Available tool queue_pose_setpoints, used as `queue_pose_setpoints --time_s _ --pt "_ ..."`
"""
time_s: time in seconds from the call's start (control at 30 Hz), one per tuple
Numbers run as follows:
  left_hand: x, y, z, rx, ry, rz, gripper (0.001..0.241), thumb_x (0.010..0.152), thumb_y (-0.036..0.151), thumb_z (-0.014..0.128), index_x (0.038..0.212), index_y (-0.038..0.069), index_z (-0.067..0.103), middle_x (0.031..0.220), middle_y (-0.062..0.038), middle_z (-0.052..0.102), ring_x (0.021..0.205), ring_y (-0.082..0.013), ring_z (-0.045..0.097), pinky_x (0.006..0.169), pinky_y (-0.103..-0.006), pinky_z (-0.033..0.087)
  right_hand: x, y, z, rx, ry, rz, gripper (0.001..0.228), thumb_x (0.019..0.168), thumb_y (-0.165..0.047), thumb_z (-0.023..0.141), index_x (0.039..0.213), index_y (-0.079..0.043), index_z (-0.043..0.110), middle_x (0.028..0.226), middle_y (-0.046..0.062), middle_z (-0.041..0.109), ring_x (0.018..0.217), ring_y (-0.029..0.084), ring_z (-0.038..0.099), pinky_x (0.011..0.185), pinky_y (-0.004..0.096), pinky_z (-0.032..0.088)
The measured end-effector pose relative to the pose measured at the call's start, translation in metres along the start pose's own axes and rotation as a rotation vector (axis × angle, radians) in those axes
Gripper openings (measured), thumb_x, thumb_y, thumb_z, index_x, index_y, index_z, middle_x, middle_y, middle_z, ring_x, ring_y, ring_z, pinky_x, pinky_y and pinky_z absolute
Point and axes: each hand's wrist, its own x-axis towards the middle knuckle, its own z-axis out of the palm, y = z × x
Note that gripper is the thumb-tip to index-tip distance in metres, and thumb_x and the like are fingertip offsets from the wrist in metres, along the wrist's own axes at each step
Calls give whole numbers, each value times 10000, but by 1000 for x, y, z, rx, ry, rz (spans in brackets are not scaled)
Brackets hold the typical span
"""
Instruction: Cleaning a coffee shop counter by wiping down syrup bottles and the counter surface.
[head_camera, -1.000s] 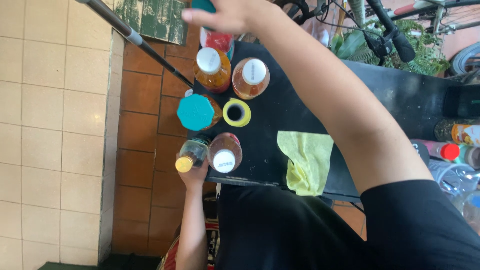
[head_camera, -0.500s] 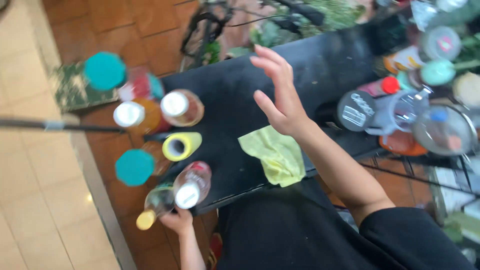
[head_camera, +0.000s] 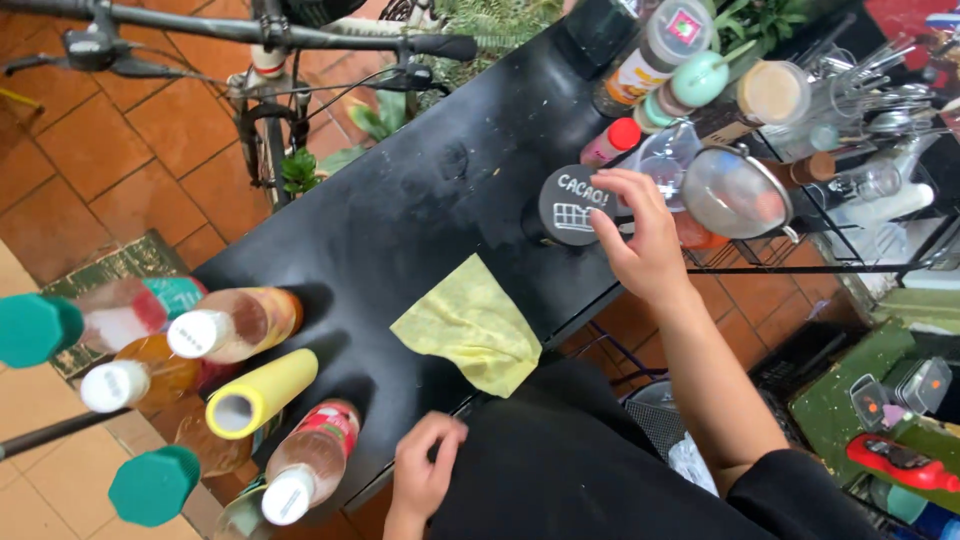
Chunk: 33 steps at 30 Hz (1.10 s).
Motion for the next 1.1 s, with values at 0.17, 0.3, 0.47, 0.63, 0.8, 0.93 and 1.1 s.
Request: queue_pose_setpoints --time_s 0.17,0.3,0.47,0.63,0.8,0.93,1.1 --pt "97 68 32 97 -83 68 269 886 73 686 1149 17 671 1119 -129 698 1000 -248 709 866 -330 559 65 -18 -53 -114 -170 -243 341 973 -102 721 1291 -35 619 1320 138 639 1270 306 606 1109 397 464" --pt "115 79 52 89 -86 159 393 890 55 691 1278 36 629 1256 -136 684 1075 -236 714 933 -334 553 144 41 -82 -354 -257 -217 540 949 -290 801 1364 3 617 1284 206 677 1195 359 655 1015 423 507" --pt "100 57 69 -80 -63 103 461 900 28 674 1345 29 555 1311 -136 675 1072 -220 734 935 -338 563 243 217 -70 -693 -486 214 884 769 -595 828 1376 16 630 1188 264 728 1115 429 694 991 484 549" --pt "84 25 66 -107 34 -7 442 906 9 665 1335 28 562 1255 -122 700 1024 -195 741 924 -334 562 255 266 -51 -899 -493 293 1207 511 -602 969 1394 66 488 1228 330 648 1114 469 644 911 518 529" --pt "73 18 58 -80 126 -19 406 922 13 665 1319 23 580 1213 -108 711 975 -175 714 893 -318 564 239 201 -66 -957 -466 46 1003 608 -594 930 1354 -16 591 1284 293 662 1110 473 659 880 546 551" --pt "61 16 57 -67 134 -33 392 910 18 670 1294 24 593 1176 -104 706 925 -162 712 852 -305 562 215 108 -59 -1056 -449 -165 1047 611 -572 921 1458 -63 577 1246 256 666 1030 426 692 782 527 575" --pt "50 26 53 -47 141 -39 393 912 25 673 1296 37 593 1189 -105 704 928 -168 722 854 -303 564 195 -21 -6 -1015 -497 -398 1011 600 -529 920 1452 -116 564 1229 208 655 1081 385 680 826 500 571"
